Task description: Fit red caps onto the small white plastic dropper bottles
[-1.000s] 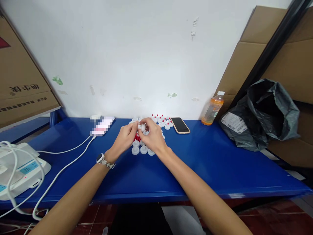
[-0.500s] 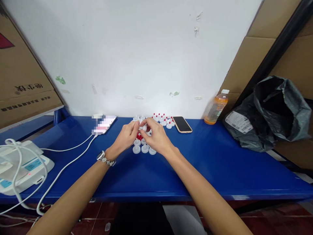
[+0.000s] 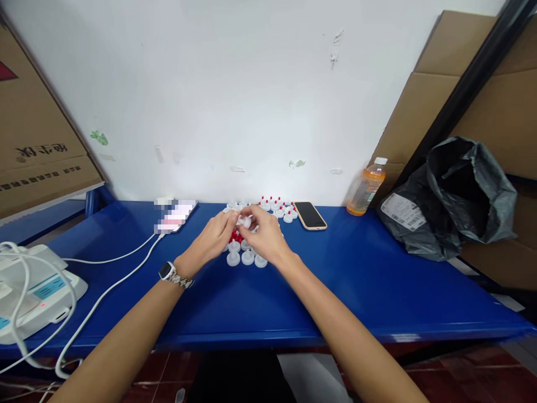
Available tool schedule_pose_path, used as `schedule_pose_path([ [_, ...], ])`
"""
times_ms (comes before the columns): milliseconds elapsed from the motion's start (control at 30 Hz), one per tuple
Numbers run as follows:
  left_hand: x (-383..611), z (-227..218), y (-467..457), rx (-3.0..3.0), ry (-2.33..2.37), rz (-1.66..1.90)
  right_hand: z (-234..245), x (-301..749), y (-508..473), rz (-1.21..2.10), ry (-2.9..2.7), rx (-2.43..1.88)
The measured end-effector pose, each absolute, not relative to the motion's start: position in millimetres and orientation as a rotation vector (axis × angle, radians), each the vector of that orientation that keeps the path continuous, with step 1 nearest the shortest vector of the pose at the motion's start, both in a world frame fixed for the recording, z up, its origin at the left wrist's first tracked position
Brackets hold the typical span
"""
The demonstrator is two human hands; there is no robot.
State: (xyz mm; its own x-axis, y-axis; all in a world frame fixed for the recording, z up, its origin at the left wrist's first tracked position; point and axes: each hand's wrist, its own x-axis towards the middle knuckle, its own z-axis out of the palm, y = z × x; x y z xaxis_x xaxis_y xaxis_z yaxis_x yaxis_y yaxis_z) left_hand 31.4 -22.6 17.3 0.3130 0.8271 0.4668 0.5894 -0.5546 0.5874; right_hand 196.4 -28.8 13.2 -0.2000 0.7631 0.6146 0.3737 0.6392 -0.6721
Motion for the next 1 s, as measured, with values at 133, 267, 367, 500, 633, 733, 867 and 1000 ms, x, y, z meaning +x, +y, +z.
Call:
schedule_pose_path([
  [133, 24.8, 22.3, -29.5, 2.541, 1.228, 0.958, 12.1, 209.2, -24.2, 1.163, -1.678, -0.789],
  [267, 28.5, 25.5, -31.8, 2.614, 1.049, 0.967, 10.5, 206.2, -26.7, 1.431, -1.476, -0.652],
  [367, 31.9, 23.9, -30.6, 2.634, 1.001, 1.015, 10.0, 197.0, -30.2, 1.506, -1.403, -0.637],
  [500, 37.9, 17.9, -26.8, 2.320, 0.999, 1.179, 14.5, 192.5, -36.0, 1.150, -1.564, -0.710],
  [633, 45.0, 10.7, -21.5, 1.932, 0.990, 1.285, 20.5, 197.5, -40.5, 0.485, -1.861, -0.851],
  [733, 49.6, 6.4, -17.7, 1.655, 0.957, 1.296, 22.3, 200.9, -40.1, 0.232, -1.998, -0.844],
  [867, 53.7, 5.9, -15.0, 1.342, 0.841, 1.265, 22.9, 202.0, -38.7, 0.052, -2.087, -0.737],
  [1000, 49.5, 9.3, -15.1, 1.344, 0.888, 1.221, 20.2, 200.3, -38.9, 0.128, -2.001, -0.736],
])
